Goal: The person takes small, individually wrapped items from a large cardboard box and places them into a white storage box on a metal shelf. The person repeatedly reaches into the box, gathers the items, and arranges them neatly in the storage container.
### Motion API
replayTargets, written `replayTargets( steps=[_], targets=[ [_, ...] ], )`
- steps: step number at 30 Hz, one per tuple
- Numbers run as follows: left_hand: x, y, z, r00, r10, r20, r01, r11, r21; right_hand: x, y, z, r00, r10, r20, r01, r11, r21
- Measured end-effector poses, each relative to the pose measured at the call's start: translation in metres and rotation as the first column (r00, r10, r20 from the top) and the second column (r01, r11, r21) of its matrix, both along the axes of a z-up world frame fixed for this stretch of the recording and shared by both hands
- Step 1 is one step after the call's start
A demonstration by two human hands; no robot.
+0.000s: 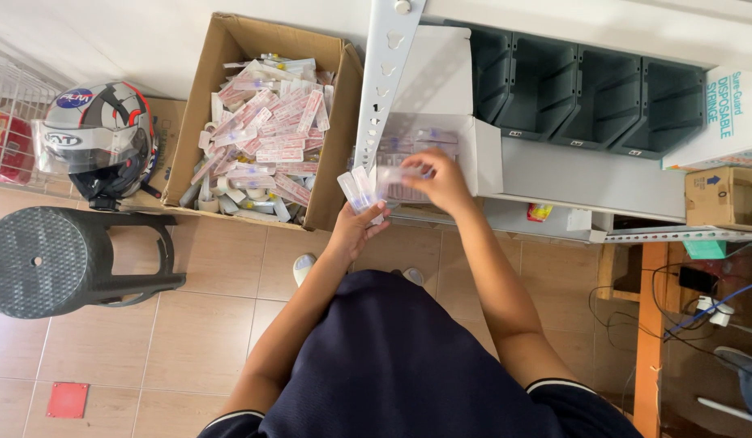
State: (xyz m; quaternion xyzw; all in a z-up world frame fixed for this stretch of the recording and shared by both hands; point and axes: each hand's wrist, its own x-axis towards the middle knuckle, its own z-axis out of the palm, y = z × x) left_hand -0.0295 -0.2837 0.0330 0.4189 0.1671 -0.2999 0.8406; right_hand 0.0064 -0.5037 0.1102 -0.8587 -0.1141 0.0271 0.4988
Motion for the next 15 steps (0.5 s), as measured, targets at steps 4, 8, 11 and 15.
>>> replayTargets(
  steps=[4,8,11,15],
  targets=[
    [-0.002,0.003,-0.010,1.000,-0.001,-0.007,0.001,1.000,-0.007,0.036,-0.016,-0.012,0.935,-0.350,-0.062,0.354,0.932,0.075],
    [-0.002,0.006,-0.006,1.000,0.008,-0.008,-0.008,1.000,-0.010,0.080,-0.018,-0.071,0.935,-0.353,-0.038,0.351,0.935,-0.046],
    [0.000,0.010,-0.006,1.000,0.020,-0.003,-0.020,1.000,-0.012,0.087,-0.005,-0.067,0.936,-0.351,-0.033,0.328,0.900,-0.287],
    [0.000,0.016,-0.005,0.999,0.038,-0.019,-0.038,0.999,0.003,0.098,0.004,-0.069,0.970,-0.243,-0.026,0.187,0.804,-0.564]
  ],
)
